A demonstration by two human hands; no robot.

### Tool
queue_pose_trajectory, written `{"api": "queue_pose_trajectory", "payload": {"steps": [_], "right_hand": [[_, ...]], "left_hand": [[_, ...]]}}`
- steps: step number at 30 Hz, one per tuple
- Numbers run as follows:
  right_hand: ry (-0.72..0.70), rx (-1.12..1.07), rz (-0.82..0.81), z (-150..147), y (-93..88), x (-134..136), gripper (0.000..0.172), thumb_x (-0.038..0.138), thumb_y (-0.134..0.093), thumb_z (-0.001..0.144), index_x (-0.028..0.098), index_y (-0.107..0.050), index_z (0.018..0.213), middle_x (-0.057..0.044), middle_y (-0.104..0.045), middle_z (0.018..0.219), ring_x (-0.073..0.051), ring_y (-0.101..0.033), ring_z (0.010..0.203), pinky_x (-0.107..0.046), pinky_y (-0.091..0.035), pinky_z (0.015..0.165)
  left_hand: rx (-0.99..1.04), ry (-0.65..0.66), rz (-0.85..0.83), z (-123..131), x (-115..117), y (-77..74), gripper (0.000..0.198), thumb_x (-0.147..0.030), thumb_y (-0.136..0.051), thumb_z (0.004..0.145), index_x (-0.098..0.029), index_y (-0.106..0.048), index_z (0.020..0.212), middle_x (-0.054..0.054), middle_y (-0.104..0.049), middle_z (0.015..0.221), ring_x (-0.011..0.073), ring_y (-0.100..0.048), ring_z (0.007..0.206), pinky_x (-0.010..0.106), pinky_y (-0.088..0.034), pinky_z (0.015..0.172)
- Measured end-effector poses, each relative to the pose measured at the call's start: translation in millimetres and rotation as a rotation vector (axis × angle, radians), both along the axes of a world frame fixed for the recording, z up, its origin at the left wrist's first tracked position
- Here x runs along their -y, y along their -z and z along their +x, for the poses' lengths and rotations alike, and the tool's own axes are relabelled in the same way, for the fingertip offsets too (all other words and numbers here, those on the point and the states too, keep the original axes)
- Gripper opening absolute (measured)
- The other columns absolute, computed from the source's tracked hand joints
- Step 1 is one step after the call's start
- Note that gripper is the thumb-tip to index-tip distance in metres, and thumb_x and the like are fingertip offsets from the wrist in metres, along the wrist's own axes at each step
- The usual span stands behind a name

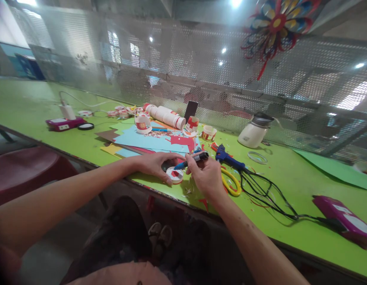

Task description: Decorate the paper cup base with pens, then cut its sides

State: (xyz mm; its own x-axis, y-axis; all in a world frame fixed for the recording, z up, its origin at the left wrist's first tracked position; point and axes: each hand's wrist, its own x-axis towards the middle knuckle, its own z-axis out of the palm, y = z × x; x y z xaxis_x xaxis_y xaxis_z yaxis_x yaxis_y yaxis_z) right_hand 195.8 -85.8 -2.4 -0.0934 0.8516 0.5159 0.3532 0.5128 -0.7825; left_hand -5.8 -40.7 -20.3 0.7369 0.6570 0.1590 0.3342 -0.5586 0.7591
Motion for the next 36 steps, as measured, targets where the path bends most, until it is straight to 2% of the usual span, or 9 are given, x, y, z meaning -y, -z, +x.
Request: {"api": "queue_pose_trajectory", "payload": {"steps": [22, 29, 36], "right_hand": [[-0.022, 0.079, 0.033, 1.8, 4.4, -3.7, 0.037, 0.05, -0.062, 0.083, 0.016, -0.064, 0.07, -0.001, -0.062, 0.048, -0.011, -0.051, 0.038, -0.022, -0.041, 0.04], [-0.032, 0.092, 0.02, 1.8, 3.8, -5.5, 0.036, 0.049, -0.062, 0.083, 0.016, -0.064, 0.07, -0.001, -0.063, 0.048, -0.011, -0.051, 0.038, -0.023, -0.04, 0.04], [0.003, 0.136, -0.005, 2.2, 4.8, -7.8, 0.04, 0.05, -0.061, 0.083, 0.016, -0.062, 0.06, -0.001, -0.06, 0.044, -0.011, -0.049, 0.037, -0.023, -0.038, 0.04]], "left_hand": [[0.024, 0.002, 0.006, 0.2, -0.5, 1.0, 0.081, -0.035, -0.083, 0.062, -0.018, -0.047, 0.134, 0.002, -0.058, 0.096, 0.0157, -0.053, 0.089, 0.027, -0.043, 0.081], [0.012, 0.005, 0.019, 0.2, 0.1, -0.2, 0.079, -0.036, -0.082, 0.064, -0.018, -0.048, 0.133, 0.001, -0.057, 0.091, 0.0151, -0.053, 0.084, 0.026, -0.043, 0.077], [-0.023, -0.024, 0.038, 0.0, 0.4, -0.1, 0.083, -0.039, -0.082, 0.063, -0.02, -0.046, 0.135, 0.002, -0.057, 0.097, 0.0169, -0.054, 0.09, 0.029, -0.043, 0.083]]}}
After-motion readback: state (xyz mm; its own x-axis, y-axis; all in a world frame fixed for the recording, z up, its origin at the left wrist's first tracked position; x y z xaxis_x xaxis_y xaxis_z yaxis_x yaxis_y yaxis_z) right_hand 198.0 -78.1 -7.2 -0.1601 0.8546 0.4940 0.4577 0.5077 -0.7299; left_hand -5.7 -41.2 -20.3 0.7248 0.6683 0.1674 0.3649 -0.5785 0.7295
